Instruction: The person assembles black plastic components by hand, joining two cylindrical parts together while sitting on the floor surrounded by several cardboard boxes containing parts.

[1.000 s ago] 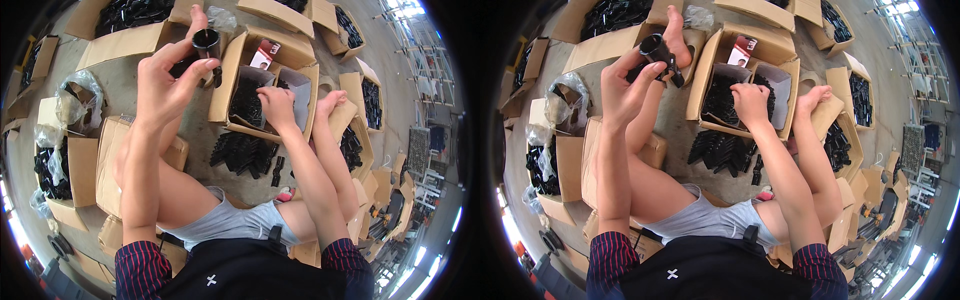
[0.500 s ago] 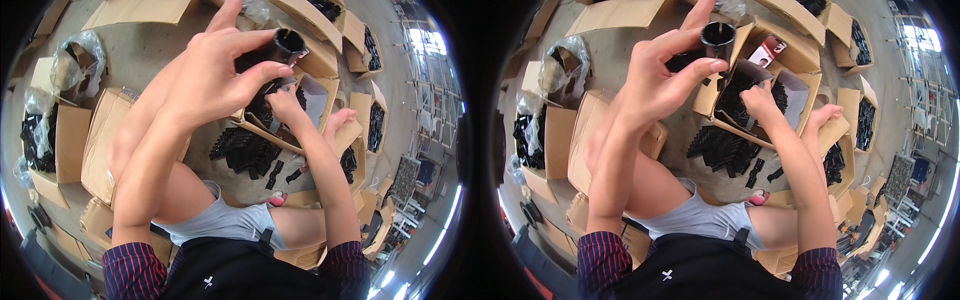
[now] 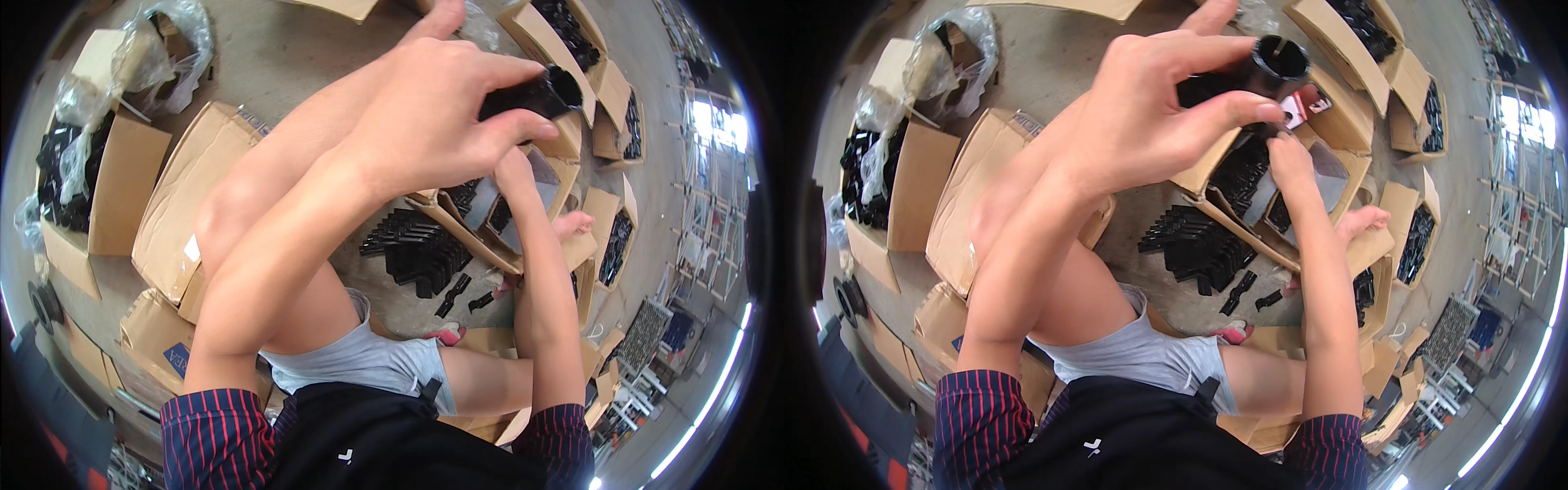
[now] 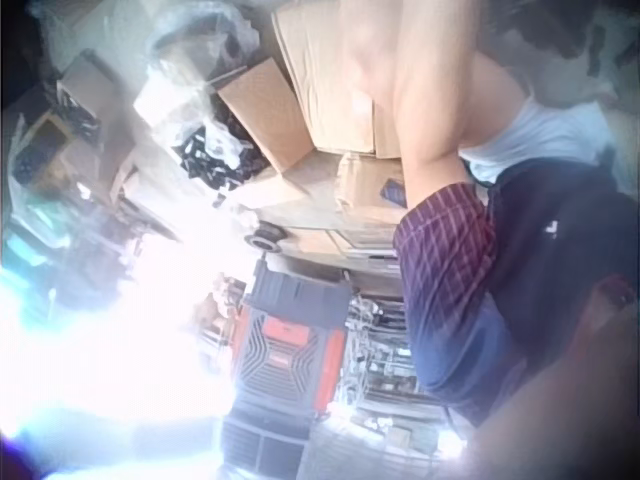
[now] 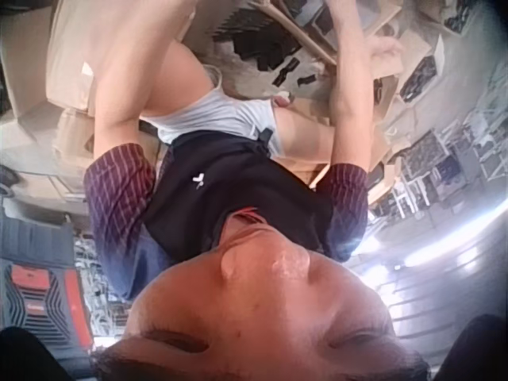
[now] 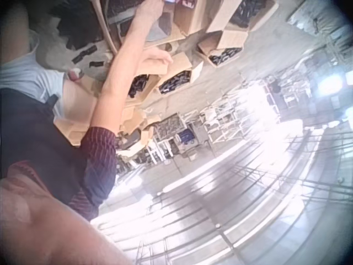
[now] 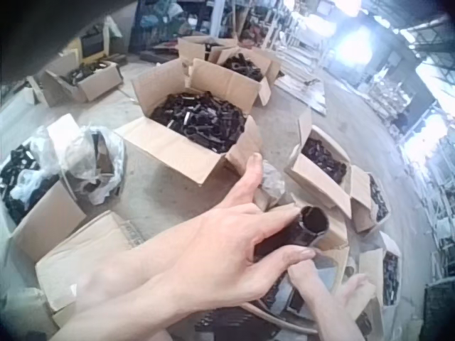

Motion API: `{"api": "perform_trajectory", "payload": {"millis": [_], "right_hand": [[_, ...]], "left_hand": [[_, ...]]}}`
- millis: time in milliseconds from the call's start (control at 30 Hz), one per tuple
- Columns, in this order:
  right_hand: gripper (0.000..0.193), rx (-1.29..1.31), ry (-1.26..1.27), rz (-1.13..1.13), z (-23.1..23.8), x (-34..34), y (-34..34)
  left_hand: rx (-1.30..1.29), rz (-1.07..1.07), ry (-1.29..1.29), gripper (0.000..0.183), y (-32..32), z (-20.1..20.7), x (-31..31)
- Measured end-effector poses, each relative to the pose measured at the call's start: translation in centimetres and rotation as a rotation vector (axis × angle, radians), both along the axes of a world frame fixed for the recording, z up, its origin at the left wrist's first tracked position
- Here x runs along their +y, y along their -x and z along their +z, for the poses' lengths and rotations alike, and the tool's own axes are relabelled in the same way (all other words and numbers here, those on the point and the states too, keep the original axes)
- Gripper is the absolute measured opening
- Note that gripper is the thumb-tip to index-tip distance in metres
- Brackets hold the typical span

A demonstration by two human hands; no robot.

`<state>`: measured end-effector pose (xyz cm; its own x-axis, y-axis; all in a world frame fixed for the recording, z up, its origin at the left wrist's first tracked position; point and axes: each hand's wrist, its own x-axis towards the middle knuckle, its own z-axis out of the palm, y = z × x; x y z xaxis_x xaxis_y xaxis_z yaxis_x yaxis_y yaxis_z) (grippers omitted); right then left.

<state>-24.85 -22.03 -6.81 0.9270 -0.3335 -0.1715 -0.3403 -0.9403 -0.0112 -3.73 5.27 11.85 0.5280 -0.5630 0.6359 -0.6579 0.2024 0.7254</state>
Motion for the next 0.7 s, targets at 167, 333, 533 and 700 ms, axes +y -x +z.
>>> {"api": "perform_trajectory", "payload": {"millis": [167, 333, 533, 700], "right_hand": [[0.019, 0.029, 0.212, 0.096, -0.4, 1.9, -0.3], [0.020, -0.056, 0.205, 0.058, -0.2, 3.5, -1.6], [0.021, -0.136, 0.197, -0.009, 0.5, 4.7, -1.5], [0.023, -0.186, 0.188, -0.049, 0.8, 5.1, -2.2]], "left_hand": [[0.163, -0.059, -0.017, 0.039, 0.4, -0.4, 0.0], [0.134, -0.036, -0.116, 0.042, 0.2, 0.0, 0.5], [0.088, -0.024, -0.064, 0.033, 0.7, -0.4, 0.1], [0.107, -0.017, -0.036, 0.036, 1.0, -0.9, -0.2]]}}
